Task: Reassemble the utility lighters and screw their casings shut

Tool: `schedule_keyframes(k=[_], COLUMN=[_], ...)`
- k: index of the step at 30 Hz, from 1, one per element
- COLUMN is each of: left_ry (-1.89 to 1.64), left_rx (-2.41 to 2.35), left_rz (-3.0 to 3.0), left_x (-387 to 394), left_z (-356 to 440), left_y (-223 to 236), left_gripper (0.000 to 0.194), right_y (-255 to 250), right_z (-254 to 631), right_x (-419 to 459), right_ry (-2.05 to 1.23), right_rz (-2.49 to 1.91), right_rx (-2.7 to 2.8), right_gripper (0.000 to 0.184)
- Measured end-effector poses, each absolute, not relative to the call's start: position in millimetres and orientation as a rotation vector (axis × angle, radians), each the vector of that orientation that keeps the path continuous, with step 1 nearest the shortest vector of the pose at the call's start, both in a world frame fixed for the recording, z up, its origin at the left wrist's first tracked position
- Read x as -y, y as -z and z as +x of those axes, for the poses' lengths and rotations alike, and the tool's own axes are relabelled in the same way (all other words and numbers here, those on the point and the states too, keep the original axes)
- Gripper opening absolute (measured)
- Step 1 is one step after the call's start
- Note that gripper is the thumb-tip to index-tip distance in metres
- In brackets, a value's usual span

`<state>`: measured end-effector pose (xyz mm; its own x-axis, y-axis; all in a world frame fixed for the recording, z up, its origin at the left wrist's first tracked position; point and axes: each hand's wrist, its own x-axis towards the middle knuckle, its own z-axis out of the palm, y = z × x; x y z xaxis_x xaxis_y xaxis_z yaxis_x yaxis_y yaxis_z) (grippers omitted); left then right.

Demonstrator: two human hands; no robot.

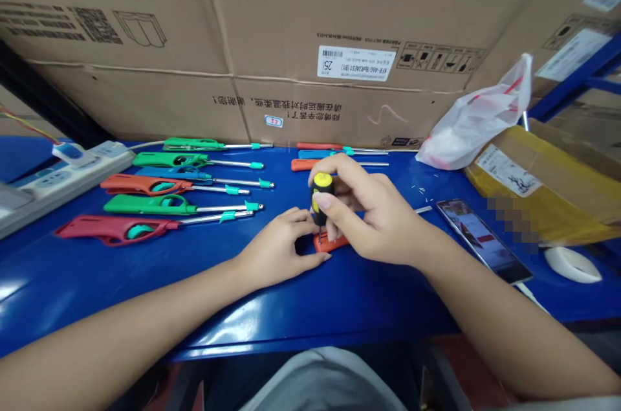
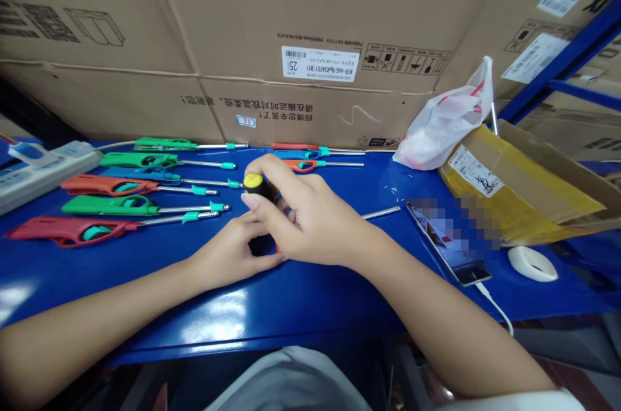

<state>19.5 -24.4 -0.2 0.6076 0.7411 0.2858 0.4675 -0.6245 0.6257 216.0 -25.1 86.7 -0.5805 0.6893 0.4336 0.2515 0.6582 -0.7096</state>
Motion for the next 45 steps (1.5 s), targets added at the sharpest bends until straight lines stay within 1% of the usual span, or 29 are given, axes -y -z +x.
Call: schedule_keyframes(k=[4, 11, 17, 22, 26, 29, 33, 38, 40, 43, 45], left_ry=[-0.724, -0.753, -0.767, -0.757, -0.757, -0.763, -0.767, -0.749, -0.755, -0.741, -0.737], left_rx=[-0.997, -0.965, -0.958, -0.956, -0.959, -0.957, -0.954, -0.960, -0.958, -0.958, -0.961], left_rz=[2.339, 2.348, 2.358, 2.359, 2.364, 2.372, 2.375, 2.365, 2.366, 2.372, 2.375], left_x=[24, 23, 23, 23, 22, 22, 22, 23, 23, 23, 23], left_z=[18, 18, 19, 18, 19, 19, 19, 18, 18, 18, 19], left_y=[1, 3, 4, 5, 5, 5, 3, 4, 4, 4, 3], left_gripper=[0.031, 0.032, 0.033, 0.032, 0.034, 0.032, 0.031, 0.031, 0.030, 0.027, 0.029], right_y=[-76, -67, -62, -61, -61, -61, -65, -68, -66, -61, -60], right_z=[214, 227, 226, 223, 221, 221, 225, 230, 228, 226, 226], right_x=[21, 21, 18, 21, 21, 18, 16, 18, 17, 13, 12], right_ry=[-0.731, -0.410, -0.503, -0.390, -0.506, -0.495, -0.322, -0.341, -0.256, -0.030, 0.037], right_rz=[-0.701, -0.623, -0.609, -0.618, -0.647, -0.674, -0.642, -0.547, -0.542, -0.537, -0.545], right_rx=[2.031, 2.023, 1.970, 1.967, 1.945, 1.927, 1.992, 2.176, 2.178, 2.099, 2.082], right_gripper=[0.015, 0.012, 0.014, 0.016, 0.017, 0.021, 0.024, 0.040, 0.035, 0.018, 0.018])
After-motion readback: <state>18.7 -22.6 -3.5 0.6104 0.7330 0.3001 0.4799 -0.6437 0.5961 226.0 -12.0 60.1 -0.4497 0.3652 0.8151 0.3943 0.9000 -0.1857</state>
